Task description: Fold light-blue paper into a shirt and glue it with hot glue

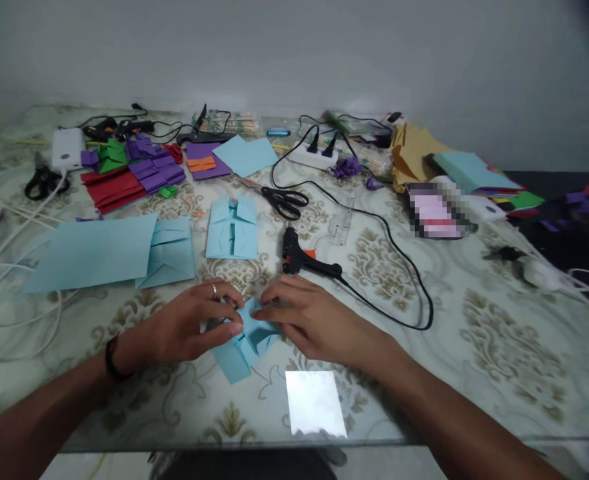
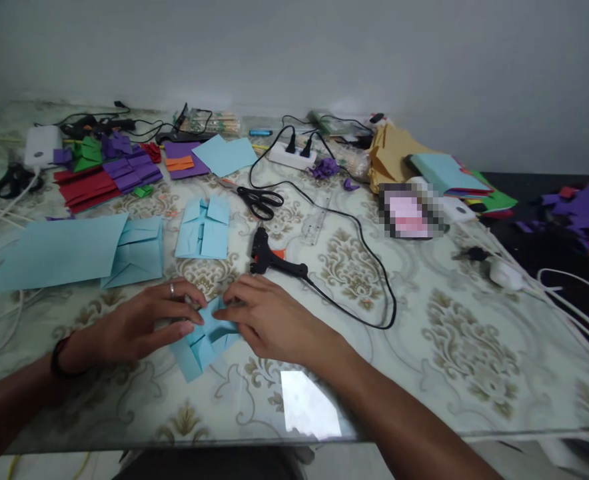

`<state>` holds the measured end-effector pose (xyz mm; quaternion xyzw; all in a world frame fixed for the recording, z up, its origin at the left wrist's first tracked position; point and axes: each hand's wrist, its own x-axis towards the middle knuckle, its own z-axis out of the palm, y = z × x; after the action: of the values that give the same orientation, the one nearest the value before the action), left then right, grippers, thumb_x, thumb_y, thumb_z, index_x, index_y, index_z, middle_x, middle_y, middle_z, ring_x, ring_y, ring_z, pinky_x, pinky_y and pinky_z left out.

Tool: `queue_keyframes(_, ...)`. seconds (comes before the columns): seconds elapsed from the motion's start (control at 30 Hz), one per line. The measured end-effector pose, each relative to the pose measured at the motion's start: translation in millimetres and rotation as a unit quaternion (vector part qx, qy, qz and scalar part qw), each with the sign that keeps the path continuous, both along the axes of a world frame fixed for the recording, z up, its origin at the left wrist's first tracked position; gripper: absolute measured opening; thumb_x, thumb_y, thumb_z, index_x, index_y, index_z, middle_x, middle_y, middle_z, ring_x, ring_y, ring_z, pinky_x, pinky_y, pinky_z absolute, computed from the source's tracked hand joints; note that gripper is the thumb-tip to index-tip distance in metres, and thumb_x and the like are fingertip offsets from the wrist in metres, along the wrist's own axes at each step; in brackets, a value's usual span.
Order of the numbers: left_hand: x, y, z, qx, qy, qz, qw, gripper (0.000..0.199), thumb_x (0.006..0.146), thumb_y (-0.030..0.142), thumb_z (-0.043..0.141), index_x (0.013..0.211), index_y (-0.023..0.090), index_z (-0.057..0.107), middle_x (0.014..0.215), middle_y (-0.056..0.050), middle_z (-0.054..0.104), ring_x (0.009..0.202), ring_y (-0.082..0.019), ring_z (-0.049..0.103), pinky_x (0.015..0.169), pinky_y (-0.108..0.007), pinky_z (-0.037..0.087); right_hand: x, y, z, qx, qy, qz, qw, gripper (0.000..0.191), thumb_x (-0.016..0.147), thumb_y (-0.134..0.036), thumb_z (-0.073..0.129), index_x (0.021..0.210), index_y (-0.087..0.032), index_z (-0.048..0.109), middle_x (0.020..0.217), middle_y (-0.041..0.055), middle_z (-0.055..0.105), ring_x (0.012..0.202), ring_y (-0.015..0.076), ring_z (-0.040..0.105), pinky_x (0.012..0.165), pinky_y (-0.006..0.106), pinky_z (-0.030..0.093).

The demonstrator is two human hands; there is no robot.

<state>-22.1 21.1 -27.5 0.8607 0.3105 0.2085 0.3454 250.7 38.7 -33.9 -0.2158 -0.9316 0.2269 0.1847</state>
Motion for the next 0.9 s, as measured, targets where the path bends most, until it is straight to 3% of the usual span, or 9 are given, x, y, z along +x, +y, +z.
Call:
queue_keyframes(0.27, 0, 0, -5.3, 0.043, -0.011, -0.022, 0.999, 0.013, 0.098, 0.023, 0.063, 0.094, 0.019, 0.075, 0.111, -0.01, 0.075, 0.107, -0.024, 0.071, 0.102, -0.04, 0.053, -3, -2, 0.1, -0.014, -0.02, 0.004, 1.0, 0.035, 0.096, -0.007, 0.052, 0.117, -0.021, 0.077, 0.109, 0.0104, 0.069, 0.101, 0.0246, 0.061, 0.093, 0.043, 0.052)
queue_keyframes(0.43, -1, 0, -1.6, 0.07, 0.043, -0.044, 0.996, 0.017, 0.099, 0.027, 0.062, 0.09, 0.021, 0.075, 0.113, -0.009, 0.075, 0.108, -0.024, 0.07, 0.104, -0.042, 0.051, -4, -3, 1.5, -0.02, -0.044, 0.007, 0.999, 0.035, 0.095, -0.007, 0.054, 0.116, -0.022, 0.077, 0.11, 0.0099, 0.068, 0.105, 0.0251, 0.06, 0.095, 0.044, 0.051)
queue_keyframes(0.63, 0, -3, 7.2, 0.098, 0.074, -0.075, 0.99, 0.016, 0.098, 0.028, 0.063, 0.108, 0.02, 0.074, 0.118, -0.012, 0.074, 0.112, -0.027, 0.068, 0.102, -0.043, 0.052, -4, -4, 5.1, -0.022, -0.08, 0.004, 0.997, 0.034, 0.096, -0.009, 0.056, 0.119, -0.022, 0.077, 0.11, 0.0109, 0.067, 0.104, 0.0254, 0.06, 0.094, 0.043, 0.05)
queue_keyframes(0.9, 2, -4, 8.5, 0.094, 0.089, -0.086, 0.988, 0.017, 0.099, 0.03, 0.064, 0.106, 0.022, 0.076, 0.12, -0.012, 0.072, 0.114, -0.027, 0.067, 0.104, -0.044, 0.051, -5, -6, 7.6, -0.014, -0.076, 0.029, 0.997, 0.031, 0.095, -0.01, 0.057, 0.115, -0.022, 0.078, 0.109, 0.01, 0.068, 0.106, 0.0264, 0.057, 0.097, 0.045, 0.049)
